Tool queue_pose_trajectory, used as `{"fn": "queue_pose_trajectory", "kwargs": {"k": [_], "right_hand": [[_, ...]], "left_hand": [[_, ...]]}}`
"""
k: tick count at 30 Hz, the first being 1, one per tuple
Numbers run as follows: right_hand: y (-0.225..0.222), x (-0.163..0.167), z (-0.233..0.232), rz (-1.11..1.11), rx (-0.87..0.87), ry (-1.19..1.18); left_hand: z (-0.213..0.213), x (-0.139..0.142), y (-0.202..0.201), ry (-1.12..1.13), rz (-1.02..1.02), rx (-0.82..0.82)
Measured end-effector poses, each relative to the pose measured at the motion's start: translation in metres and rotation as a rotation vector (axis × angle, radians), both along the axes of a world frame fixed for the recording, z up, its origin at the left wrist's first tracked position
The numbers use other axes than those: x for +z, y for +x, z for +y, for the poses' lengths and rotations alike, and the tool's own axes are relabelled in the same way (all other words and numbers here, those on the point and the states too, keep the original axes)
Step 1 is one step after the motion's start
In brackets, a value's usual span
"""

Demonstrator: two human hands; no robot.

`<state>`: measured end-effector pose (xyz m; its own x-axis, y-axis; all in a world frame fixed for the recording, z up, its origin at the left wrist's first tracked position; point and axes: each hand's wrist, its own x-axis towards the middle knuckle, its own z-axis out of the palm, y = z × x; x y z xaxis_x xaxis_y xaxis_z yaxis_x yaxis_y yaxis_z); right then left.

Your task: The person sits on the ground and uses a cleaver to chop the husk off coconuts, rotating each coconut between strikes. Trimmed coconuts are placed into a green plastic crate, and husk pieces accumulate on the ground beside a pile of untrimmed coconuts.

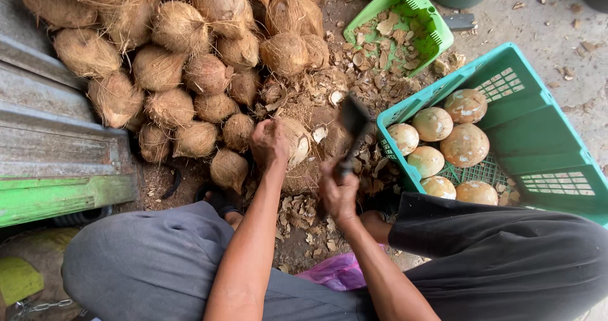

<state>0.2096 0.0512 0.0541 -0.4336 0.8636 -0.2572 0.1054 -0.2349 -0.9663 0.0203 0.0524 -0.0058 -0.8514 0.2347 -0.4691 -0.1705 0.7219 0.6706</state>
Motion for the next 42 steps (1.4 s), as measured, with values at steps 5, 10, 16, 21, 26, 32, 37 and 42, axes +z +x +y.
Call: {"fn": "queue_pose_trajectory", "kwargs": {"k": [5,10,16,21,26,32,37,42], "right_hand": [[0.001,0.001,0.003,-0.316,0.178,-0.094],[0.002,0.001,-0.001,0.19,0.023,0.009],[0.001,-0.002,0.0,-0.264,0.185,-0.03],[0.006,-0.009,0.005,-0.158,0.094,-0.174],[-0.002,-0.021,-0.001,-0.579,0.286,0.001],[0.006,-0.049,0.004,-0.524,0.2,0.297],[0.017,-0.074,0.022,-0.606,0.368,-0.041],[0.023,-0.055,0.028,-0.63,0.445,-0.126]], "left_hand": [[0.003,0.007,-0.001,0.282,0.179,0.06],[-0.001,-0.01,0.0,0.142,0.121,0.095],[0.007,-0.019,0.003,0.329,0.299,0.164],[-0.003,0.003,0.005,0.167,0.042,0.033],[0.002,0.011,0.007,0.037,0.149,0.104],[0.001,0.012,0.015,0.047,0.126,0.137],[-0.001,0.022,0.016,0.083,0.134,0.097],[-0.011,0.018,0.011,0.178,0.155,0.071]]}}
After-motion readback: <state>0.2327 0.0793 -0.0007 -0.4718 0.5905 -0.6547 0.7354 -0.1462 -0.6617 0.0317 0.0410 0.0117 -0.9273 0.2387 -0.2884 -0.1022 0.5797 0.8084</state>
